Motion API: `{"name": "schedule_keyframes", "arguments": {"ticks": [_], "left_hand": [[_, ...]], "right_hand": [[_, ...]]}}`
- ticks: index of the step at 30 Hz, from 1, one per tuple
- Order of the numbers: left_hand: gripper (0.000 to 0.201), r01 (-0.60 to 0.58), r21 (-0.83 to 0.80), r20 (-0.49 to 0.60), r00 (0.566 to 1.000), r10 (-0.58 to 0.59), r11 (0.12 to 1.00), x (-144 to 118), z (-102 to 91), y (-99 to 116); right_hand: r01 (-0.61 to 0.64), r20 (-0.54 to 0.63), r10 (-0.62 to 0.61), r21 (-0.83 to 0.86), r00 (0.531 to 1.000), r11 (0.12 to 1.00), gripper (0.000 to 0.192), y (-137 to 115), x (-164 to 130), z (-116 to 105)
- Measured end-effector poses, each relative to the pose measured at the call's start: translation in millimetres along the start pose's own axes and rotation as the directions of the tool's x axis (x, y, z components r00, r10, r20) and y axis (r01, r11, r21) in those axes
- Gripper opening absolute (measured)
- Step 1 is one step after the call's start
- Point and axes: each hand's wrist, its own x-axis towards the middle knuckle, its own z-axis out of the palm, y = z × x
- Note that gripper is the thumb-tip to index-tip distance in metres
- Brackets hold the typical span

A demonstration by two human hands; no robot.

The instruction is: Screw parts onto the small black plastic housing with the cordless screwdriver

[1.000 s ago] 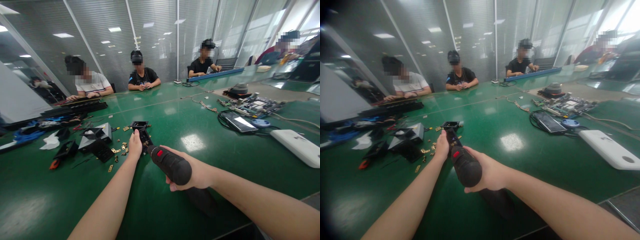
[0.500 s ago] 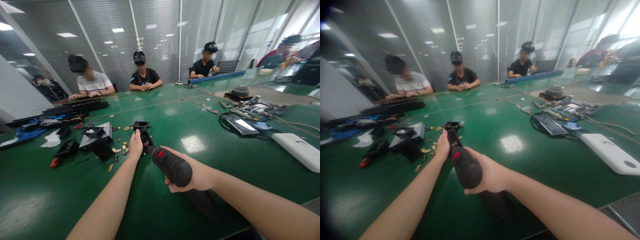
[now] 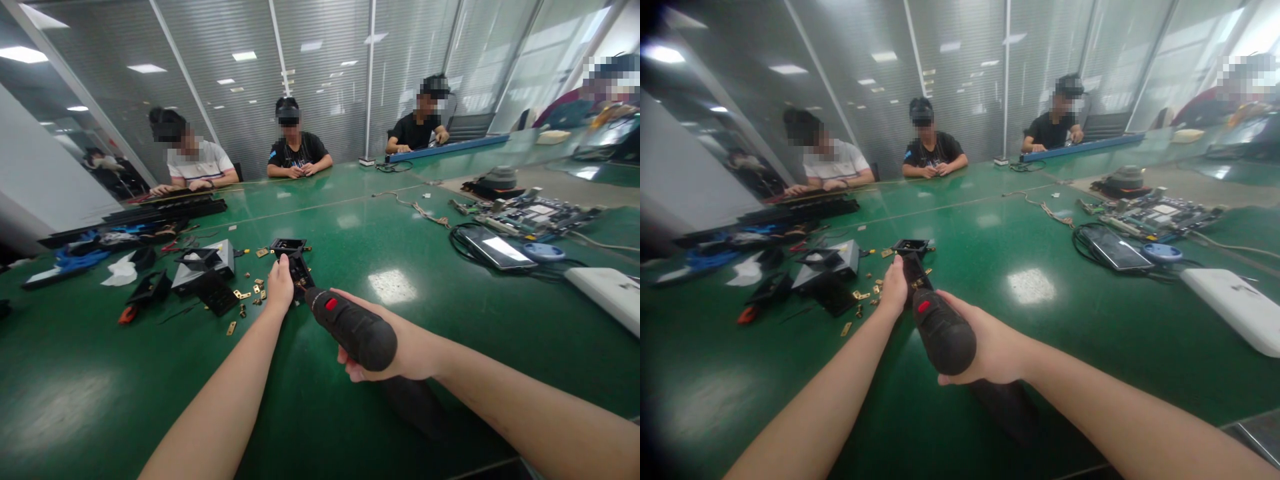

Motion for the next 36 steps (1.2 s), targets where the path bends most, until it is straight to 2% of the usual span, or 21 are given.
{"name": "schedule_keyframes", "arguments": {"ticks": [11,26,36], "left_hand": [[0.069,0.008,0.02,0.003,1.0,-0.008,1.0,0.2,0.7,0.8],[0.071,0.017,0.023,0.001,1.0,-0.017,1.0,-1.6,-0.1,4.0],[0.068,0.016,0.013,0.011,1.0,-0.016,1.0,3.4,-0.4,-4.9]], "right_hand": [[0.022,-0.007,-0.022,-0.008,1.0,1.0,0.136,-0.9,1.1,0.1],[-0.005,0.002,0.005,0.017,1.0,1.0,0.14,-1.3,1.8,0.3],[-0.03,0.014,0.029,0.023,0.999,0.999,0.142,-4.6,1.0,-0.2]]}}
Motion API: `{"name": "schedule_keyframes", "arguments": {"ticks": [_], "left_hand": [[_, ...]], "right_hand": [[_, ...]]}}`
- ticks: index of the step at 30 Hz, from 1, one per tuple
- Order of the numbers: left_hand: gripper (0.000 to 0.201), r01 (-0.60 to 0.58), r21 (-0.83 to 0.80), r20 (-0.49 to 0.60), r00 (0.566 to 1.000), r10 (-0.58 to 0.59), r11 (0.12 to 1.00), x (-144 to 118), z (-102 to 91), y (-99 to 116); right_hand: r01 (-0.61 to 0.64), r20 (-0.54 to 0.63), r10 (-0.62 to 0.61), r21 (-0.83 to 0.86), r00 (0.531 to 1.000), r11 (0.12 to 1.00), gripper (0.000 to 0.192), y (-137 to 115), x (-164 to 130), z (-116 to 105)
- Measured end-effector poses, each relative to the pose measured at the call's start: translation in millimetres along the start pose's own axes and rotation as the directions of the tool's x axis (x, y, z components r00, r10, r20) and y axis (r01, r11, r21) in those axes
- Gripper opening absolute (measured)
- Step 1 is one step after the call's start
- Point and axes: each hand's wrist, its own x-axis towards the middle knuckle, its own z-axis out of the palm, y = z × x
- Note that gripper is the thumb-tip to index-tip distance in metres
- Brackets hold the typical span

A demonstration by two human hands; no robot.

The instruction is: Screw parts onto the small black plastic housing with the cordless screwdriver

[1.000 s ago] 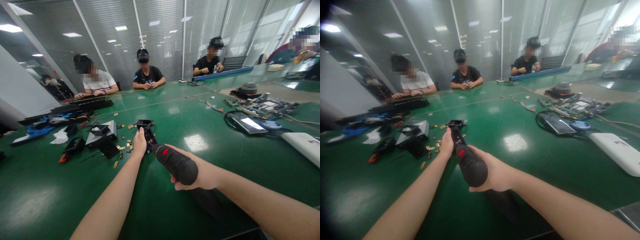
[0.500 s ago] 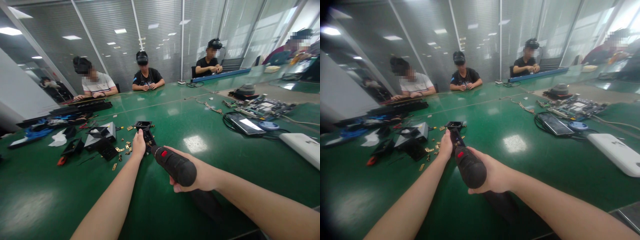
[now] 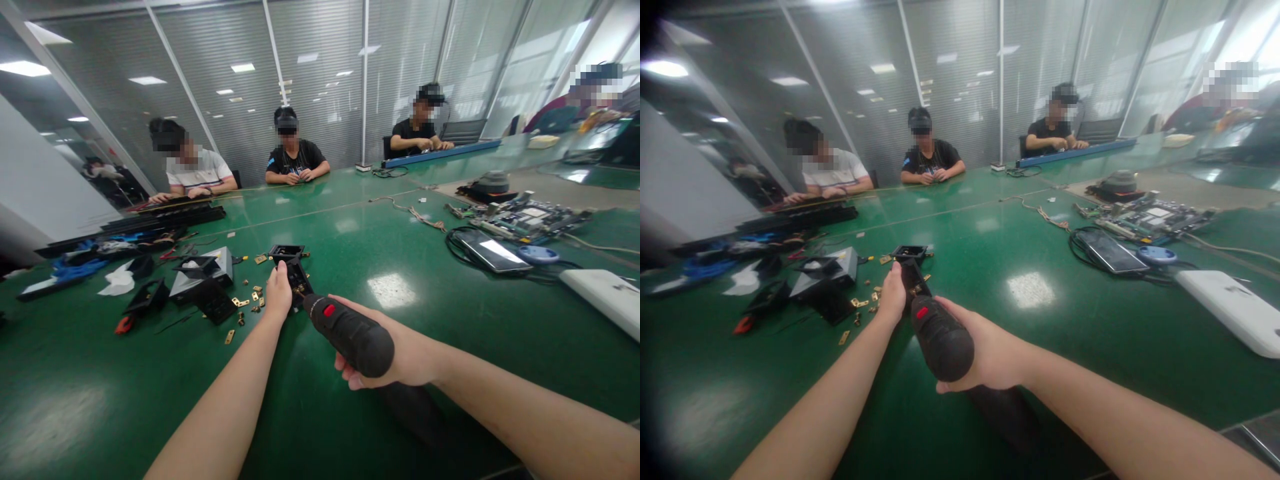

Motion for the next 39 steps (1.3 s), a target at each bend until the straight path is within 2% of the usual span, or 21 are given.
{"name": "schedule_keyframes", "arguments": {"ticks": [22,39], "left_hand": [[0.067,-0.001,0.037,-0.03,1.0,0.002,0.999,-3.5,-2.2,5.0],[0.069,-0.009,-0.016,-0.01,1.0,0.008,1.0,2.4,-0.5,-5.9]], "right_hand": [[-0.009,-0.008,0.009,0.023,1.0,1.0,0.145,-1.4,2.0,1.5],[-0.016,-0.015,0.016,0.018,1.0,1.0,0.151,2.4,0.7,-0.1]]}}
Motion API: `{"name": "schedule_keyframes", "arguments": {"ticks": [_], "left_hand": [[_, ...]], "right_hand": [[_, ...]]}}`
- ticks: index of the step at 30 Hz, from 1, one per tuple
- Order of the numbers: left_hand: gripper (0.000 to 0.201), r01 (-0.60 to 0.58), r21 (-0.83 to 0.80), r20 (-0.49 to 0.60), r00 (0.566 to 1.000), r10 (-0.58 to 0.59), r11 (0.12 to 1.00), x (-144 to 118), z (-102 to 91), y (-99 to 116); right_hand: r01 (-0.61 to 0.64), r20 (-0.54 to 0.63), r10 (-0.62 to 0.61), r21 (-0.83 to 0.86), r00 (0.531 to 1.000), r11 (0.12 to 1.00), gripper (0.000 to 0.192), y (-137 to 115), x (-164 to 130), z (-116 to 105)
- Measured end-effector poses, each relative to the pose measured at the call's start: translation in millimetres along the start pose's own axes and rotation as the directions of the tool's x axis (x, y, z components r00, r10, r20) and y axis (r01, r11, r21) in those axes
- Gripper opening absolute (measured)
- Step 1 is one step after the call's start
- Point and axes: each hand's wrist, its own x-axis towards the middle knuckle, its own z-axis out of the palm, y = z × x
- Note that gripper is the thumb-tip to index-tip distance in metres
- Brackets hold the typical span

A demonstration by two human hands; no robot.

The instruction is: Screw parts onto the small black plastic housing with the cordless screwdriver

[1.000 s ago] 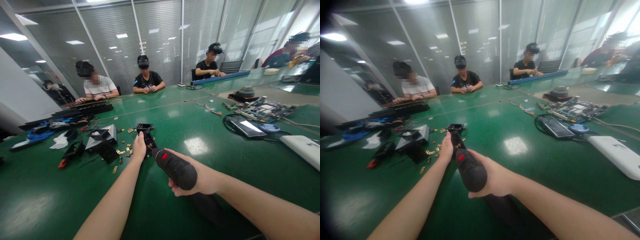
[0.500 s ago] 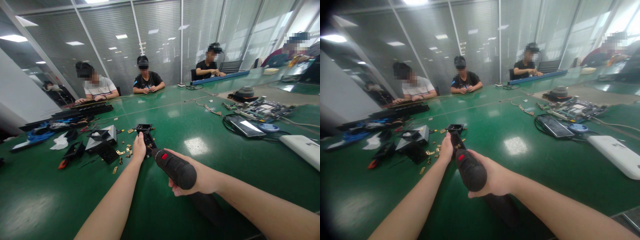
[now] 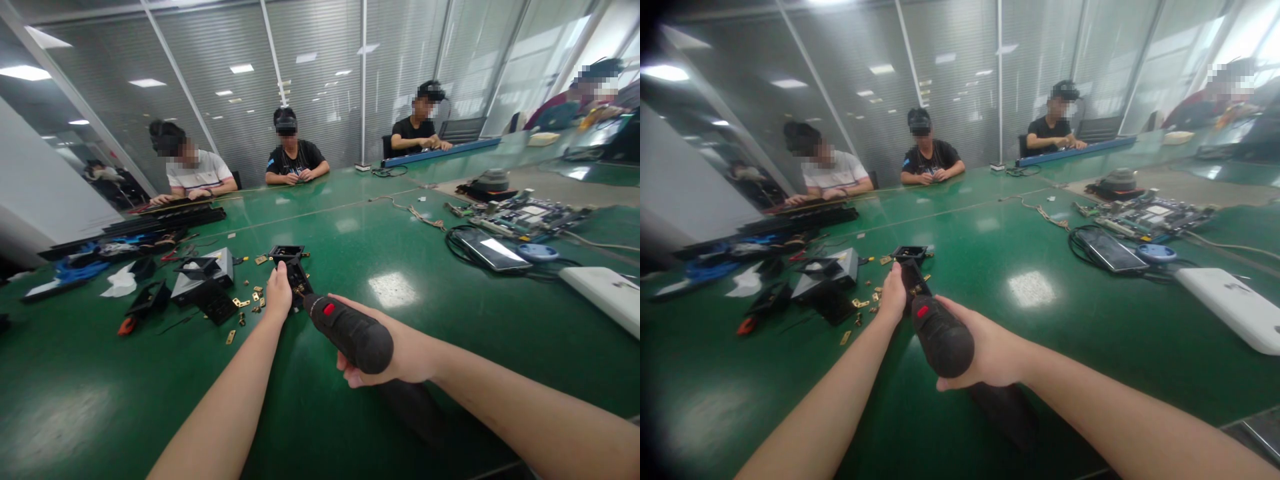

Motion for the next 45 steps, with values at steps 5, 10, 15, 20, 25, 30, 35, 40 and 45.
{"name": "schedule_keyframes", "arguments": {"ticks": [5,10,15,20,25,30,35,40,45], "left_hand": [[0.069,0.01,0.009,-0.017,1.0,-0.01,1.0,1.0,0.1,-1.7],[0.066,0.012,0.016,-0.022,1.0,-0.012,1.0,-0.4,0.3,1.6],[0.066,0.024,0.011,-0.019,1.0,-0.024,1.0,-2.5,0.0,5.6],[0.067,0.008,0.006,-0.016,1.0,-0.007,1.0,-0.6,1.0,1.4],[0.066,0.009,-0.017,0.001,1.0,-0.009,1.0,0.7,1.9,-2.2],[0.064,0.012,-0.006,-0.008,1.0,-0.012,1.0,-1.5,0.8,1.8],[0.065,0.011,0.005,-0.003,1.0,-0.011,1.0,-3.4,0.1,6.0],[0.067,0.016,-0.004,0.0,1.0,-0.016,1.0,-3.5,0.7,6.3],[0.068,0.023,0.001,-0.007,1.0,-0.023,1.0,-2.9,0.8,5.1]], "right_hand": [[0.013,-0.009,-0.013,-0.003,1.0,1.0,0.148,2.4,-0.5,-0.2],[0.034,-0.005,-0.034,-0.009,0.999,0.999,0.146,1.8,0.0,-0.1],[0.037,-0.008,-0.037,-0.027,0.999,0.999,0.144,-3.6,0.8,1.0],[0.074,-0.012,-0.074,-0.027,0.997,0.997,0.137,-1.1,1.2,1.4],[0.071,-0.004,-0.072,-0.041,0.997,0.997,0.134,-0.8,1.3,1.1],[0.044,-0.012,-0.045,-0.053,0.999,0.998,0.137,-1.8,0.9,1.6],[0.028,-0.008,-0.029,-0.044,1.0,0.999,0.142,-1.0,0.1,1.0],[0.017,0.008,-0.016,-0.037,1.0,0.999,0.142,-3.7,0.8,1.0],[0.014,0.01,-0.014,-0.032,1.0,0.999,0.141,-5.2,1.0,1.6]]}}
